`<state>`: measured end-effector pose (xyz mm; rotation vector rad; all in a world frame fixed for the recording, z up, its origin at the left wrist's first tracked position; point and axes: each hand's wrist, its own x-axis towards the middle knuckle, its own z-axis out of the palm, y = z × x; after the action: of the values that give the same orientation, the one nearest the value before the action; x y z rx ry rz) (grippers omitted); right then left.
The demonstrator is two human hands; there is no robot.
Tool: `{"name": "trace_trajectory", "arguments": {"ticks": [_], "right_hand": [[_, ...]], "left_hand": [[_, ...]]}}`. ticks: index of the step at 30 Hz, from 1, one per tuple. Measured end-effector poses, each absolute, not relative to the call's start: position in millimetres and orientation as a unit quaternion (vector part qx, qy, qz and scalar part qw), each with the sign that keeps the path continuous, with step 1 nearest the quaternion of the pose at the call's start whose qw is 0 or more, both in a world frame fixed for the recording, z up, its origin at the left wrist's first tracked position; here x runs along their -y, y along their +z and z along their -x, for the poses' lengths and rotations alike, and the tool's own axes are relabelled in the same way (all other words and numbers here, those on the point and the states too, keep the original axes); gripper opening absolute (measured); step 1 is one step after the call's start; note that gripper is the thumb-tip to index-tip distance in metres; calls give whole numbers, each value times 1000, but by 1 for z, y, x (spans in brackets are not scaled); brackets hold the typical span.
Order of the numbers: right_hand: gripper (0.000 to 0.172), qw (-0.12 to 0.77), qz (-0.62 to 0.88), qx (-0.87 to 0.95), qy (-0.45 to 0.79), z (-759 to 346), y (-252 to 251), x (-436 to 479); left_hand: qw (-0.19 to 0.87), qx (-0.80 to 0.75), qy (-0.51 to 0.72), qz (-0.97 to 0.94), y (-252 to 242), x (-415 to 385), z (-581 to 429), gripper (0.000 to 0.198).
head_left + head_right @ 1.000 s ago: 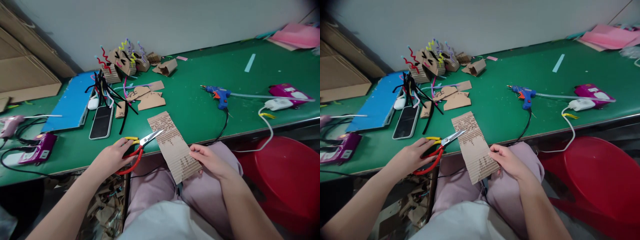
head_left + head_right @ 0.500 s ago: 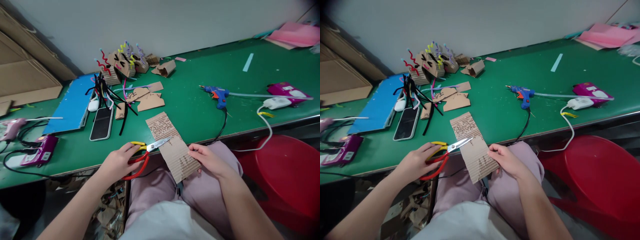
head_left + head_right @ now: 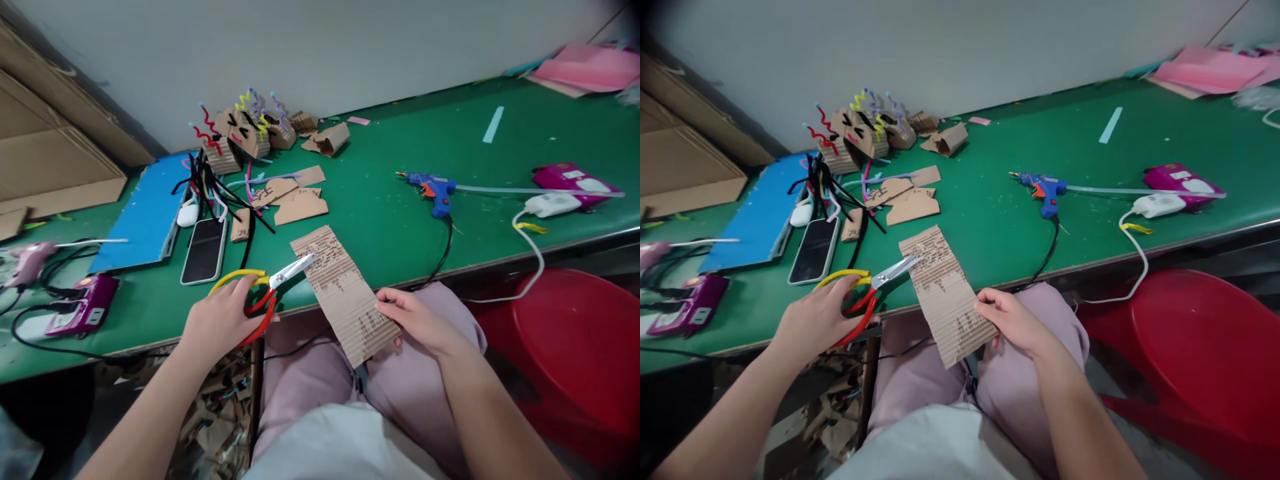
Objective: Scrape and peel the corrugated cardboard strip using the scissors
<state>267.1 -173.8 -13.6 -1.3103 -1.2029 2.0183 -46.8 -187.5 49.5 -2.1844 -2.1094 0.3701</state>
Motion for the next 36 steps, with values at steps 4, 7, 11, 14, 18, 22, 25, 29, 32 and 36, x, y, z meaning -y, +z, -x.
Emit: {"name": "trace_trajectory", "arguments": {"ticks": [4,7,11,14,18,22,25,29,32,36], "right_hand": [[24,228,474,435,731,-268,-12,174],[23,228,472,435,732,-267,-11,174],[22,226,470,436,733,-266,-10,174],[22,226,472,438,732,-266,-11,174],[24,221,476,438,730,-266,-10,174],[27,221,475,437,732,-265,-9,174],[27,221,474,438,731,-265,-9,174],[27,219,472,440,732,-264,-9,174],[26,215,476,439,731,-264,-9,174],[26,212,479,444,727,-265,-10,174]], "left_hand": [[22,698,156,699,54,185,57,72],[12,700,167,694,53,185,63,72],[5,694,169,700,51,186,63,72],[-6,678,163,717,51,185,57,70],[-6,672,157,724,52,182,52,67],[-4,676,158,720,52,180,52,65],[-4,677,156,719,51,179,53,59],[-15,669,166,725,51,177,55,46],[-17,664,173,727,51,176,54,45],[-30,675,190,712,53,174,52,47]]}}
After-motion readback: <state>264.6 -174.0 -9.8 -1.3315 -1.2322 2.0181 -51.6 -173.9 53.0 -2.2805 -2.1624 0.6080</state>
